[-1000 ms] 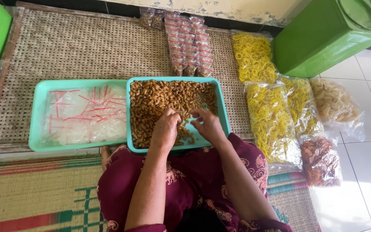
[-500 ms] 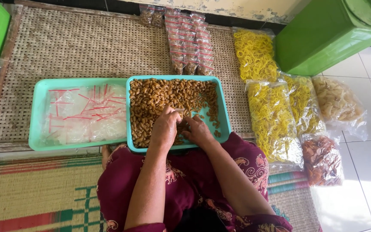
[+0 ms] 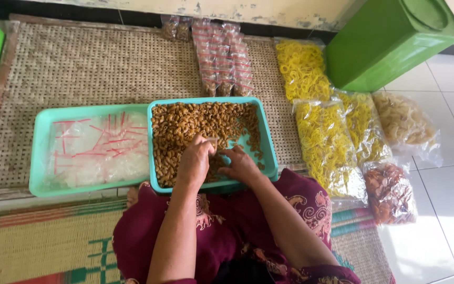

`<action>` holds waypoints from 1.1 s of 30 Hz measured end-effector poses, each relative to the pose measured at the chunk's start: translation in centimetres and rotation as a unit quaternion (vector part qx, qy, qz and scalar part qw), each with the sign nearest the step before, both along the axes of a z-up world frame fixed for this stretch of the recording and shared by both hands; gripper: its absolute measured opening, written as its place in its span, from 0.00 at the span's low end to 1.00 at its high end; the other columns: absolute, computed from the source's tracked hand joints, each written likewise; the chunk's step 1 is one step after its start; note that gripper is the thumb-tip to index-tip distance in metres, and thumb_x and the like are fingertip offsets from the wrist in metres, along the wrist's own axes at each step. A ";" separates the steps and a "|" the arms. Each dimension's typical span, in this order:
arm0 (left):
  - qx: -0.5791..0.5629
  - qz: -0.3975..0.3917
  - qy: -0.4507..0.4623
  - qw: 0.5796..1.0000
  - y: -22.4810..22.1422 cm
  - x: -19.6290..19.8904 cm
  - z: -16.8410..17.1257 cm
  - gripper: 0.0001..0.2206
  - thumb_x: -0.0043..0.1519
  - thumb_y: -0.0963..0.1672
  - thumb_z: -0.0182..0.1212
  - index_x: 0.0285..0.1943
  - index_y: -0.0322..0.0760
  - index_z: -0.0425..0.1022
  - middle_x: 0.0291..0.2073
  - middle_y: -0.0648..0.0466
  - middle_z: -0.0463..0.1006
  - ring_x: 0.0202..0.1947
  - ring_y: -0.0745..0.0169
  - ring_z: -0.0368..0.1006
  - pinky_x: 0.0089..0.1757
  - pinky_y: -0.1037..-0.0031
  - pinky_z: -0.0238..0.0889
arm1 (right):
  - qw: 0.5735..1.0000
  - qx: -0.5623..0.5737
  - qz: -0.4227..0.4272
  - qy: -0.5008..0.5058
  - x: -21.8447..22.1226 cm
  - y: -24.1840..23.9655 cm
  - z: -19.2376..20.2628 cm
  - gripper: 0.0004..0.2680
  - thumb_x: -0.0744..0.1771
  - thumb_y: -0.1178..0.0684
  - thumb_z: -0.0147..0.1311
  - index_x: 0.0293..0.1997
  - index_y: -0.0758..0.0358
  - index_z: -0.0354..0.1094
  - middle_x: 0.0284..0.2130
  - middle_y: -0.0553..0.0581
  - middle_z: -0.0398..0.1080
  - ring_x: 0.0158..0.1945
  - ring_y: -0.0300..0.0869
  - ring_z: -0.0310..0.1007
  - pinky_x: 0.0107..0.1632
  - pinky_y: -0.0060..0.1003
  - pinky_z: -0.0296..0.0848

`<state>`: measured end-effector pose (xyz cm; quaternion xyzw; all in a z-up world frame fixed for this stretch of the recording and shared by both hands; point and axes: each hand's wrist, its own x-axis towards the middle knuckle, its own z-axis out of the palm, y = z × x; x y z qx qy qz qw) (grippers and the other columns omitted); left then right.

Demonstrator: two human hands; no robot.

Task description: The person sits on a mat and repeatedly scoops small brown snack pieces from a tray into small plastic bags, seals them, and places them in a row. The person handles snack pieces and plastic bags by hand.

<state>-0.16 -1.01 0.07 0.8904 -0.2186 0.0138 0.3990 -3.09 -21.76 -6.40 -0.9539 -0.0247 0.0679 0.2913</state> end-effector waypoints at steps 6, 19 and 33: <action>0.002 -0.007 0.009 1.000 0.7 0.5 1.1 0.08 0.61 0.35 0.59 0.34 0.41 0.73 0.39 0.55 0.71 0.39 0.45 0.80 0.35 0.63 0.78 | 0.999 -0.048 0.014 0.010 0.2 0.5 0.1 0.22 0.60 0.34 0.66 0.58 0.38 0.67 0.46 0.55 0.67 0.46 0.59 0.77 0.51 0.56 0.78; -0.038 -0.029 -0.038 0.998 1.3 2.0 -2.8 0.06 0.63 0.38 0.62 0.39 0.45 0.75 0.37 0.59 0.73 0.38 0.54 0.81 0.34 0.71 0.78 | 0.996 0.060 -0.006 -0.060 0.3 -0.8 -0.5 0.06 0.62 0.48 0.66 0.38 0.44 0.75 0.31 0.49 0.73 0.36 0.46 0.81 0.42 0.41 0.80; -0.002 -0.063 -0.119 0.991 -0.5 2.8 0.1 0.05 0.60 0.39 0.68 0.39 0.40 0.76 0.39 0.55 0.76 0.40 0.55 0.82 0.38 0.72 0.79 | 0.972 0.154 0.036 -0.175 4.6 2.5 13.0 0.06 0.65 0.59 0.63 0.44 0.56 0.77 0.33 0.55 0.77 0.37 0.46 0.82 0.37 0.36 0.83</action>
